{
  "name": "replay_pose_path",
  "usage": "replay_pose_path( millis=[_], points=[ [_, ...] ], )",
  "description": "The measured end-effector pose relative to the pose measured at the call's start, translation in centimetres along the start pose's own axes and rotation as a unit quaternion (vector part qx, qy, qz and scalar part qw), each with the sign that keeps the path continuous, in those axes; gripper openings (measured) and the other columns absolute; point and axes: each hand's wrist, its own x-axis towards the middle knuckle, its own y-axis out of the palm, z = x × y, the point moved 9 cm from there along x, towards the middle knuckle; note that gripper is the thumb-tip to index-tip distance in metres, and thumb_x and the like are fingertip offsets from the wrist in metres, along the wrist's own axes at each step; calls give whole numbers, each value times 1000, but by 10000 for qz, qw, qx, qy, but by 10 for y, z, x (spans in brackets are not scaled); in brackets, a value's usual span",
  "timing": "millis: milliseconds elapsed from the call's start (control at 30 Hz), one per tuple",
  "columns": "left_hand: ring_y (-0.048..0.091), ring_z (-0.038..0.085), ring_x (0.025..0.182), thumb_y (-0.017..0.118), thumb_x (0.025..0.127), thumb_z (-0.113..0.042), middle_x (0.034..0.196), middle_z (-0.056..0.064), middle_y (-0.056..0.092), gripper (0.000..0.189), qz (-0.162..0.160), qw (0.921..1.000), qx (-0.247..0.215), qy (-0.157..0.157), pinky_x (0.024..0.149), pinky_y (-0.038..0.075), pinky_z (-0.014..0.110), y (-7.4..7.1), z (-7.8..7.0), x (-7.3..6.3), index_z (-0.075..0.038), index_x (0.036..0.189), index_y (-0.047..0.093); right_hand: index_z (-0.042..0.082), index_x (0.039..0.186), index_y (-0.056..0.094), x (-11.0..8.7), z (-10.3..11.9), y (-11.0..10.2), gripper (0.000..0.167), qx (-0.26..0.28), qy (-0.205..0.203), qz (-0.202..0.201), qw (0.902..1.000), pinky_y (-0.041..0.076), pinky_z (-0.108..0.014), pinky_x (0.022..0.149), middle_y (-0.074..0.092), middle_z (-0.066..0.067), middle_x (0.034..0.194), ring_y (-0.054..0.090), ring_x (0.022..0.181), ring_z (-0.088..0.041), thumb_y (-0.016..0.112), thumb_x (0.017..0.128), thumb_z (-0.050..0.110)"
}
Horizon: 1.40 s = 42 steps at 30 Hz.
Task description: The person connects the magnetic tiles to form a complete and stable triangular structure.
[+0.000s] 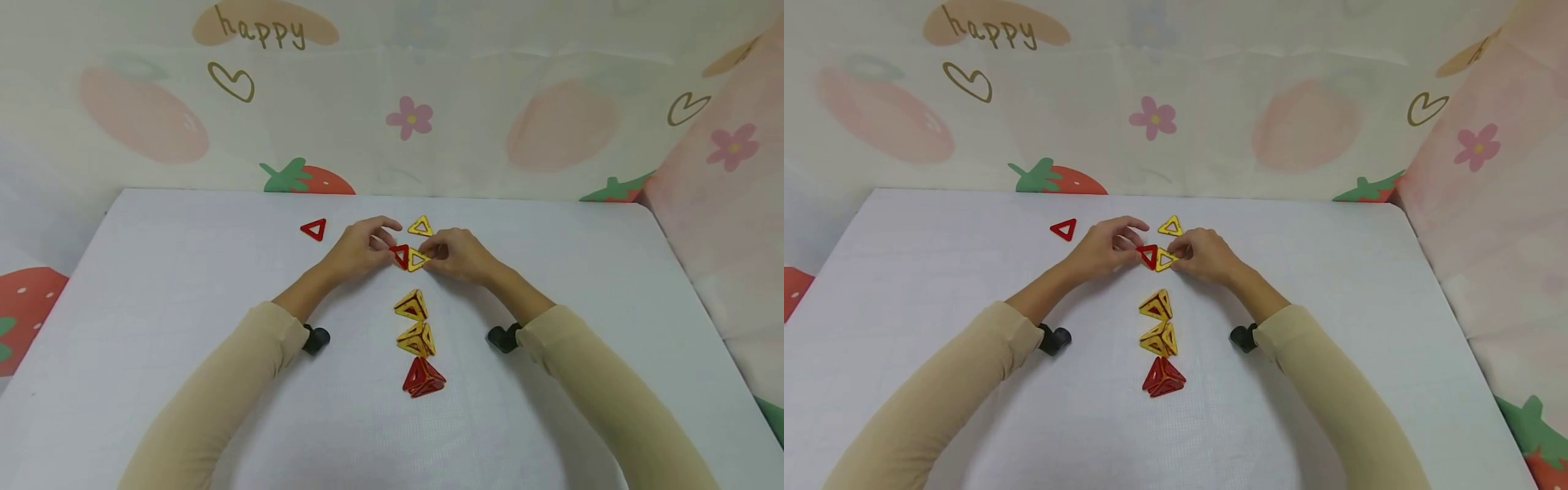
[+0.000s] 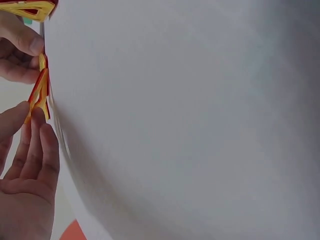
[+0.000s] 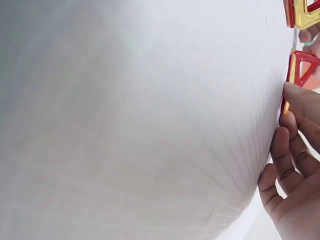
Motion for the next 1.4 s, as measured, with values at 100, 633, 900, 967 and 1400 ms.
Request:
replay_pose_path(
  millis=[100, 633, 900, 967, 1400],
  points=[
    [68, 23, 90, 67, 91, 2, 105, 11, 66, 41, -22, 9999, -157, -1, 88, 54, 33, 1, -1, 1, -5, 131, 58, 0, 113, 72, 0, 1, 1, 28, 15, -43, 22, 10000, 47, -33, 80, 68, -8, 96, 57, 87, -21, 77, 87, 8],
    [69, 24, 95, 71, 90, 0, 110, 13, 68, 40, 105, 9999, -58, 83, 87, 55, 35, 6, -4, 3, -1, 128, 61, -1, 112, 73, 5, 8, 3, 26, 108, -123, 147, 9998, 49, -31, 79, 69, -6, 91, 60, 84, -18, 75, 88, 9],
    [65, 20, 92, 71, 90, -5, 113, 8, 70, 31, 290, 9994, 197, 4, 88, 52, 32, 11, 2, 4, -1, 121, 69, 1, 112, 72, 9, -9, -16, 23, 333, 301, -368, 9983, 49, -34, 82, 70, -10, 94, 61, 88, -22, 71, 91, 8],
    [64, 20, 90, 72, 90, -5, 109, 9, 69, 31, 300, 9993, 205, 68, 86, 51, 31, 12, 0, 5, -1, 120, 69, 1, 113, 71, 9, -14, -19, 23, 355, 419, -482, 9973, 48, -35, 83, 70, -11, 96, 62, 90, -22, 71, 91, 9],
    [62, 21, 88, 72, 90, -3, 100, 9, 67, 30, 315, 9990, 283, 140, 84, 51, 30, 13, -3, 5, 0, 119, 69, 4, 141, 54, 22, -21, -26, 44, -114, 847, -586, 9946, 46, -41, 86, 61, -17, 118, 55, 99, -28, 60, 99, 16]
  ],
)
